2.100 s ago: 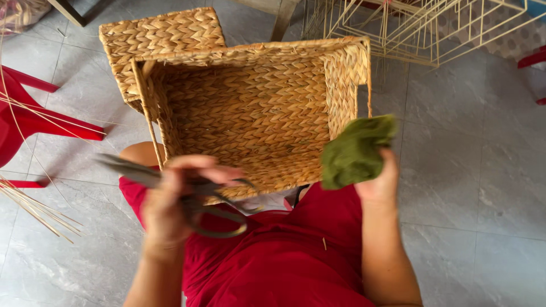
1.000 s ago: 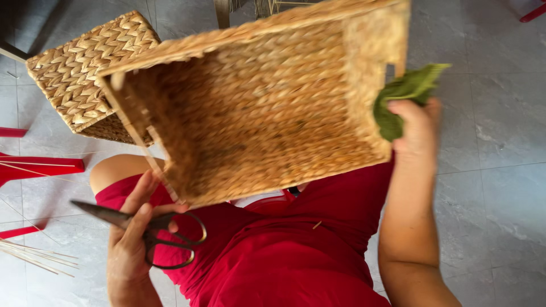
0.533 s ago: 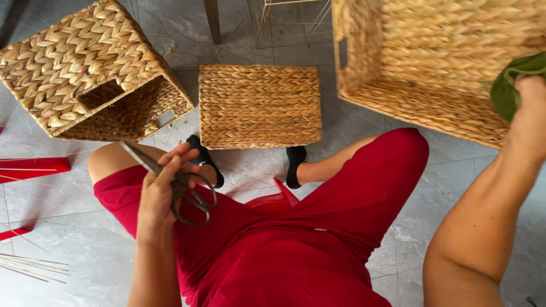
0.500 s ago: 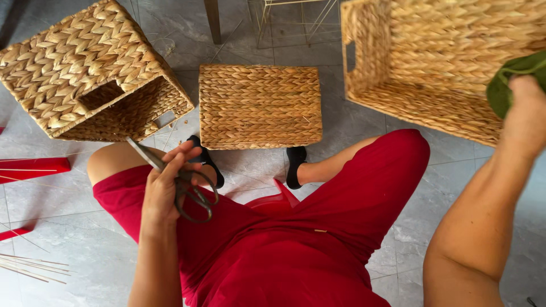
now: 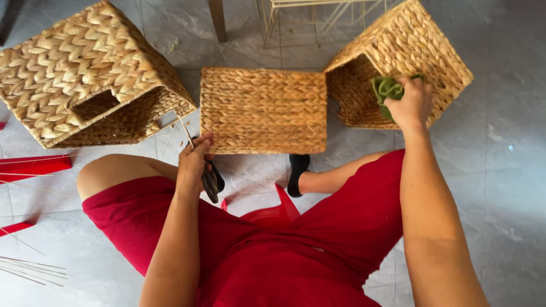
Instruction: The person wipes the exterior and interior surfaces of a woven basket using a green cloth. They rotate the basket to access different sides and occasionally use scissors to trim loose fibers. The person handles multiple baskets, moving them between the lap and the floor.
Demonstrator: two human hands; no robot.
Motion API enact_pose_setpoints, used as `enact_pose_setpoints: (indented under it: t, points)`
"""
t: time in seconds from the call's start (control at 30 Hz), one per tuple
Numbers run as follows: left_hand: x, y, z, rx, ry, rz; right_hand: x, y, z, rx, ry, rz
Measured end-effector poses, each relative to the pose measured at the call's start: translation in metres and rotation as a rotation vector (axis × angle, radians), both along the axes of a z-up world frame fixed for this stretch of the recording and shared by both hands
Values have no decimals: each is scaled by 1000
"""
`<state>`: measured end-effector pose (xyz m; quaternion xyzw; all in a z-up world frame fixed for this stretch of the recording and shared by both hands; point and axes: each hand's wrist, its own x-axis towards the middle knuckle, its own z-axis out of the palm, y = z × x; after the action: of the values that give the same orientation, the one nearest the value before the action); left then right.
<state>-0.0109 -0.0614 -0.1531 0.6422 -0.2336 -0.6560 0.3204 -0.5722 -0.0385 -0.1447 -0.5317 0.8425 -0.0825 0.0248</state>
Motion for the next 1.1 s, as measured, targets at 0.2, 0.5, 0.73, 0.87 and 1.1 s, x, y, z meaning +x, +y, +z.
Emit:
enact_pose_setpoints:
  t: [0.2, 0.5, 0.73, 0.87, 1.1]
  points:
    - [-4, -2, -28, 27, -171, -7, 5, -5, -3, -73, -10, 52]
    - [-3, -14, -72, -39, -686, -115, 80, 0, -2, -240, -448, 265]
    - [10, -20, -118, 13, -781, -232, 100, -28, -86, 650, -371, 70]
    - [17, -28, -143, -257, -908, -372, 111, -32, -140, 632, -538, -66]
    - [7, -35, -119, 224, -503, -264, 116, -30, -170, 590, -798, -255]
